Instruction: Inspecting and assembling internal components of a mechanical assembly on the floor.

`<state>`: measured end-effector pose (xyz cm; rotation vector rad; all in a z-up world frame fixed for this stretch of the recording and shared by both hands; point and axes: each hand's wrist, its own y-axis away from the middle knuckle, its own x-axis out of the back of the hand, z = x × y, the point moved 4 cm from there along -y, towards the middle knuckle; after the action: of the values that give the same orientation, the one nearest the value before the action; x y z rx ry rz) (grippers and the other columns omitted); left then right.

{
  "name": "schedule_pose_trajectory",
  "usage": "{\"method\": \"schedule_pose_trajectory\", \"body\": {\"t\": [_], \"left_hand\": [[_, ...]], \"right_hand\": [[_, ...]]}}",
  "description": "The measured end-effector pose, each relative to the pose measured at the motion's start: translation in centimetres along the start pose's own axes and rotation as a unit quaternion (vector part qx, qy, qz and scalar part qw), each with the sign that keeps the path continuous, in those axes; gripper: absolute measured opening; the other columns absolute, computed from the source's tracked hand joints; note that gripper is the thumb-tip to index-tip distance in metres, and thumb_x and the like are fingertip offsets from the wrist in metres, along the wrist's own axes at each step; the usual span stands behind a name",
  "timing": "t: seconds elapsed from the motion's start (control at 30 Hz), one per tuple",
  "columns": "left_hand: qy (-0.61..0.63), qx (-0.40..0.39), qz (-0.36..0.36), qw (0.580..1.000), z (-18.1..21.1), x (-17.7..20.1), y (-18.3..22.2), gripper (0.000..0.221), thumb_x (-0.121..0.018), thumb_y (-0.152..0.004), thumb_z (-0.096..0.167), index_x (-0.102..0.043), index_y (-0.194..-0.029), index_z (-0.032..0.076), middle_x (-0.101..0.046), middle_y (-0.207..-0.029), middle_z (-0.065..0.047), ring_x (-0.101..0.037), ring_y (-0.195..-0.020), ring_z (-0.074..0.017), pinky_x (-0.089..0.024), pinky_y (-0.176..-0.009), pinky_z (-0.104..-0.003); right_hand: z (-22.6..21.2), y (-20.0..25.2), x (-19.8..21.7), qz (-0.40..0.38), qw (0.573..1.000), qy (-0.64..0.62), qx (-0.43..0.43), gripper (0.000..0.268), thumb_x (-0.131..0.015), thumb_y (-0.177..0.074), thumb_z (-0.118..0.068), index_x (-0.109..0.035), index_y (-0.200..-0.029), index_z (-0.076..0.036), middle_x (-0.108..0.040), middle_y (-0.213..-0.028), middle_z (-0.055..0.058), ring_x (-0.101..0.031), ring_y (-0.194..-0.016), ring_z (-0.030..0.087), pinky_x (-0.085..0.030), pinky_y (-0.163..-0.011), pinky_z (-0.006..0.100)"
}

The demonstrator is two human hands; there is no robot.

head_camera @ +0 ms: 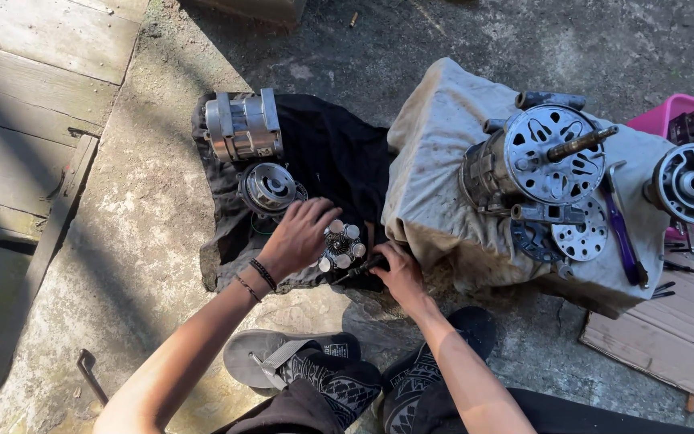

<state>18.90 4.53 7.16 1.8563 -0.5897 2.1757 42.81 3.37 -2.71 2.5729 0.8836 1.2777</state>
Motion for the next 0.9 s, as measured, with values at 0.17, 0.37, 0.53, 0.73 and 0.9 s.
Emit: {"method": "schedule_pose_trajectory", "body": {"t": [0.17,0.37,0.53,0.73,0.9], "left_hand": [[0.012,-0.03,-0.099,0.995,2.7,-2.2,0.9,0.103,-0.074,-0.067,0.059,-0.037,-0.151,0.012,-0.047,-0.145,-0.016,-0.052,-0.131,-0.0296,-0.042,-0.101,-0.042],[0.093,-0.004,-0.144,0.985,0.9,-5.2,1.5,0.103,-0.082,-0.063,0.038,-0.036,-0.151,0.01,-0.043,-0.14,-0.018,-0.062,-0.111,-0.0366,-0.057,-0.083,-0.043],[0.246,-0.002,-0.143,0.959,-1.5,-4.4,1.1,0.081,-0.077,-0.068,0.02,-0.043,-0.141,0.004,-0.043,-0.134,-0.023,-0.061,-0.104,-0.0489,-0.061,-0.079,-0.053],[0.361,0.073,-0.16,0.916,-3.5,-3.3,1.0,0.077,-0.07,-0.065,0.023,-0.047,-0.136,0.005,-0.047,-0.129,-0.026,-0.063,-0.1,-0.0519,-0.057,-0.084,-0.059],[0.373,0.076,-0.17,0.909,-4.1,-1.0,0.7,0.074,-0.067,-0.067,0.025,-0.049,-0.135,0.003,-0.047,-0.129,-0.028,-0.062,-0.102,-0.0535,-0.056,-0.084,-0.059]], "right_hand": [[-0.5,1.7,3.4,-0.033,0.999,-0.023,0.002,0.034,-0.08,-0.089,-0.029,-0.071,-0.12,-0.018,-0.073,-0.115,0.008,-0.07,-0.114,0.032,-0.061,-0.09,0.044],[-0.2,3.5,6.7,-0.006,0.992,-0.115,-0.041,0.032,-0.083,-0.084,-0.033,-0.08,-0.113,-0.018,-0.079,-0.105,0.01,-0.072,-0.105,0.027,-0.06,-0.086,0.042],[1.9,2.5,6.9,0.008,0.986,-0.164,-0.019,0.02,-0.082,-0.088,-0.034,-0.082,-0.099,-0.018,-0.079,-0.089,0.008,-0.072,-0.091,0.021,-0.058,-0.074,0.038],[2.3,2.1,5.6,0.027,0.986,-0.165,-0.03,0.023,-0.079,-0.089,-0.037,-0.082,-0.1,-0.017,-0.078,-0.08,0.011,-0.073,-0.08,0.023,-0.056,-0.065,0.038],[2.8,1.9,1.5,0.075,0.926,-0.351,-0.116,0.034,-0.077,-0.094,-0.043,-0.08,-0.095,-0.009,-0.075,-0.07,0.007,-0.068,-0.054,0.014,-0.054,-0.052,0.024]]}}
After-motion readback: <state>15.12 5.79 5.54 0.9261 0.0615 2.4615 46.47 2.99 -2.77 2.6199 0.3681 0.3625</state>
